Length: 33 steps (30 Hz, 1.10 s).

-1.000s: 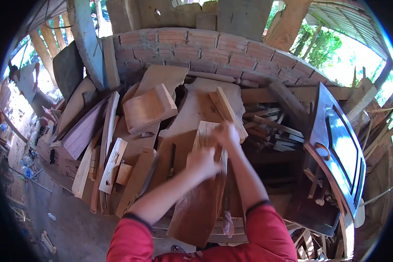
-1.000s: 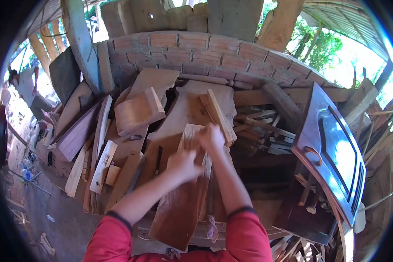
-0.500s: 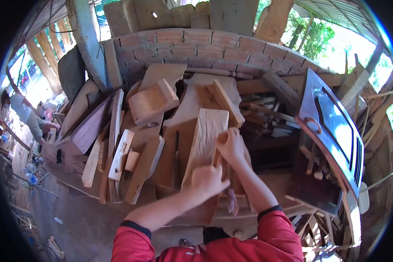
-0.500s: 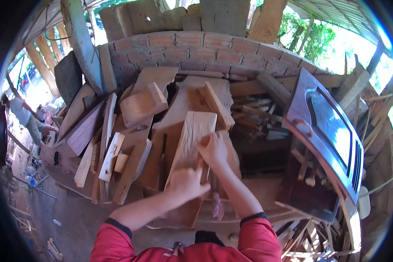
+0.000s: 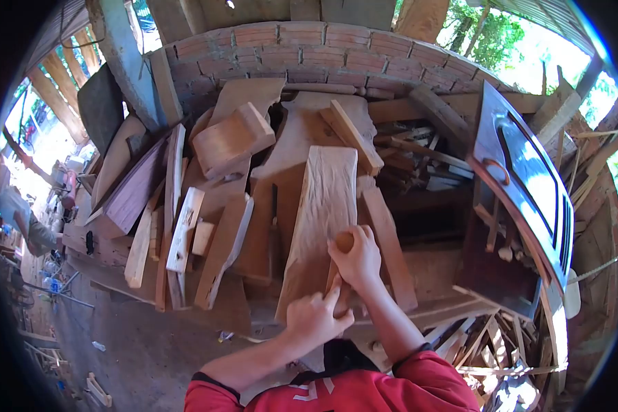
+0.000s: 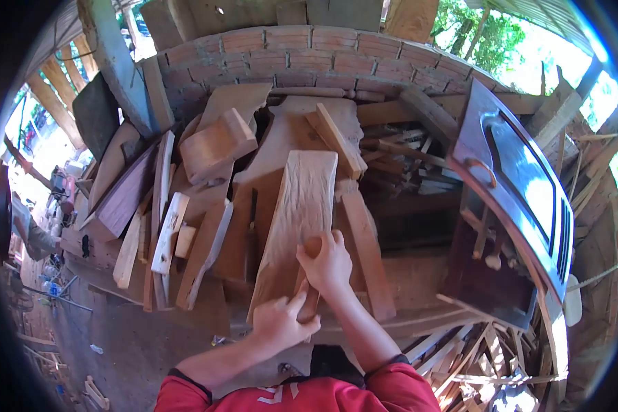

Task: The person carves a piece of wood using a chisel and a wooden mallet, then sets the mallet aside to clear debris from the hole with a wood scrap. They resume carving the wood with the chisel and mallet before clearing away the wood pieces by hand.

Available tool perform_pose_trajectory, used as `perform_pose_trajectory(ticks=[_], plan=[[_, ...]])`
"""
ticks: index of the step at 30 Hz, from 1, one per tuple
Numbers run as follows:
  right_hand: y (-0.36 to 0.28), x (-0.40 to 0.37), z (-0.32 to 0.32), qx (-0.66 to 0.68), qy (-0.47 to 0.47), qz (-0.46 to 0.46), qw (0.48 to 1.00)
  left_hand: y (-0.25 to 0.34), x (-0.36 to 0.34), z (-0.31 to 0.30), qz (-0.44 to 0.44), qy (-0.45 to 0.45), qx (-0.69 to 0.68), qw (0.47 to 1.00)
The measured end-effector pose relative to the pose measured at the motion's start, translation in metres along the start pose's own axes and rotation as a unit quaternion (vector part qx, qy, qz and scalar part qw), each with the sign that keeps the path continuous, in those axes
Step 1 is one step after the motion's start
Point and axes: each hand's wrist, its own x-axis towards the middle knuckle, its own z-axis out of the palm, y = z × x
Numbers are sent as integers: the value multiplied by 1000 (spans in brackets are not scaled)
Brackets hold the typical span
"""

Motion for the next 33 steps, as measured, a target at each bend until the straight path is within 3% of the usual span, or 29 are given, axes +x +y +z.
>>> perform_pose_trajectory(ticks=[2,3,4,5,6,7,8,10,11,13,15,17,21,26,29,33], plan=[[18,74,21,-5,19,-27,999,-14,67,11,-22,1,6,1000],[24,120,30,-19,42,-40,998,-23,111,13,-71,-62,-37,995],[32,172,42,-30,64,-47,996,-42,156,29,-72,-44,-61,995],[49,240,67,0,40,-3,999,-49,210,26,-88,-75,-34,993],[47,289,62,-35,-13,-16,999,-73,255,54,-39,0,-2,999],[41,321,56,-95,59,4,994,-97,300,70,10,-15,84,996],[34,346,41,-134,19,17,991,-92,325,65,-4,-57,64,996],[12,369,31,-91,124,17,988,-72,345,39,-20,-78,43,996],[5,366,27,-91,122,13,988,-63,343,29,-38,-60,61,996],[-10,334,15,-57,77,-81,992,-54,319,13,-60,-43,84,994],[-9,291,13,-9,69,-82,994,-52,268,-1,-23,-11,72,997],[-6,229,14,0,14,-84,996,-47,206,-5,-8,-36,85,996],[4,91,13,-39,-21,-134,990,-20,79,-19,-55,-115,38,991],[-10,-35,2,-51,-68,-128,988,-1,-46,-30,-44,-97,-6,994],[-20,-78,-3,-65,-81,-122,987,5,-88,-38,-48,-94,-27,994],[-18,-79,3,-46,-74,-120,989,0,-88,-43,-36,-98,-27,994]])
